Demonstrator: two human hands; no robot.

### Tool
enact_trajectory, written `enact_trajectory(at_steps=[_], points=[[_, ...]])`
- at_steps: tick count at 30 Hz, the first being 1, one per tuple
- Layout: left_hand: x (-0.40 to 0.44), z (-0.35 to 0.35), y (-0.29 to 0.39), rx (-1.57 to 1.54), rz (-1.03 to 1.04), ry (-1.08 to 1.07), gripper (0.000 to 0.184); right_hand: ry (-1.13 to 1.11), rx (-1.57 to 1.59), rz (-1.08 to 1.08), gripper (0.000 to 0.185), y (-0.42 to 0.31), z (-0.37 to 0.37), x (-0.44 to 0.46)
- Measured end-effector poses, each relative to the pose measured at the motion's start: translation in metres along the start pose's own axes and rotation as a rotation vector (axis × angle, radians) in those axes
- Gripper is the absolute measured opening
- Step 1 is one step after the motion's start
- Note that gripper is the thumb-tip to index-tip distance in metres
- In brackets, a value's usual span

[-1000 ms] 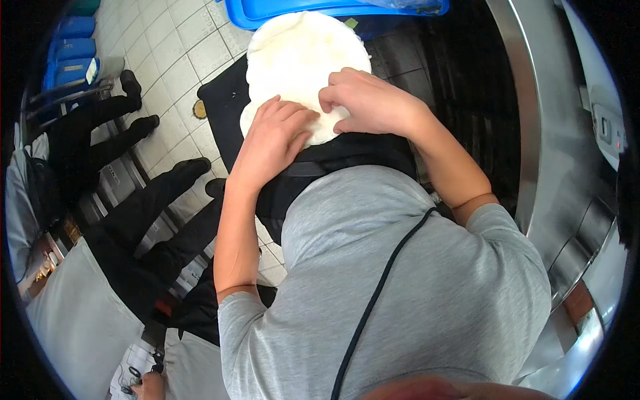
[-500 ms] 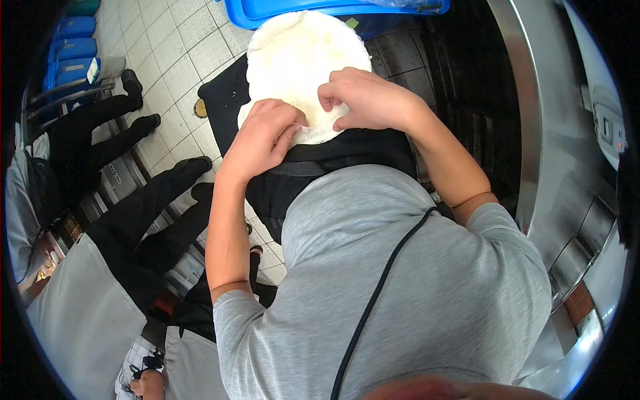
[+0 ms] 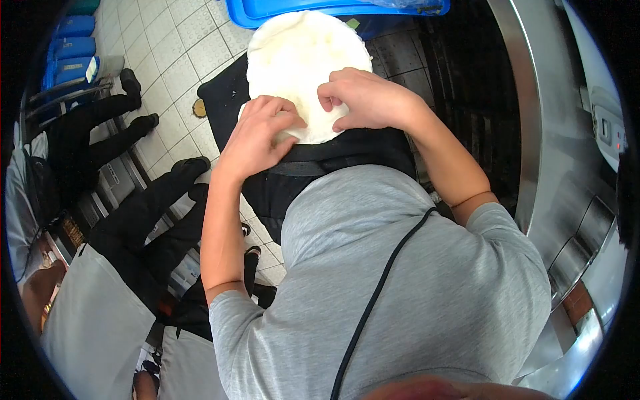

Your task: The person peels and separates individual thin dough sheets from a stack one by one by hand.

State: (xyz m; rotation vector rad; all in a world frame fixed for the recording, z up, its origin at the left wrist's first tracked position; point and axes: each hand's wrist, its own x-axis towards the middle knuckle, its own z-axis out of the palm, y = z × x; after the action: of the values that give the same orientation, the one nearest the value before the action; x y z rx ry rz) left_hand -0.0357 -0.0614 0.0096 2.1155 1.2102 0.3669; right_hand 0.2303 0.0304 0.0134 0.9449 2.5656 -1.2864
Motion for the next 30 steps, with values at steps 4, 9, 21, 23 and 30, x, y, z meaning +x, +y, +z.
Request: enact_trajectory(at_steps=[4, 9, 21, 23, 30], points=[[0.003, -0.002, -0.013, 0.052, 0.072, 0.011, 0.028, 0.001, 0.003, 0.009, 0.038, 0.000, 0.001, 0.006], [0.003, -0.008, -0.029, -0.095, 0.017, -0.015, 0.028, -0.004, 0.008, 0.008, 0.039, -0.002, -0.003, 0.021], [-0.001, -0.009, -0.026, 0.014, 0.041, 0.012, 0.014, 0.004, 0.010, -0.009, 0.040, 0.000, 0.000, 0.013], [-0.004, -0.007, -0.026, 0.032, 0.037, 0.044, 0.013, 0.004, 0.012, -0.006, 0.039, 0.001, 0.001, 0.011], [-0.011, 0.010, -0.030, 0.059, -0.139, 0.327, 0.032, -0.001, 0.009, 0.001, 0.038, -0.001, -0.001, 0.007]])
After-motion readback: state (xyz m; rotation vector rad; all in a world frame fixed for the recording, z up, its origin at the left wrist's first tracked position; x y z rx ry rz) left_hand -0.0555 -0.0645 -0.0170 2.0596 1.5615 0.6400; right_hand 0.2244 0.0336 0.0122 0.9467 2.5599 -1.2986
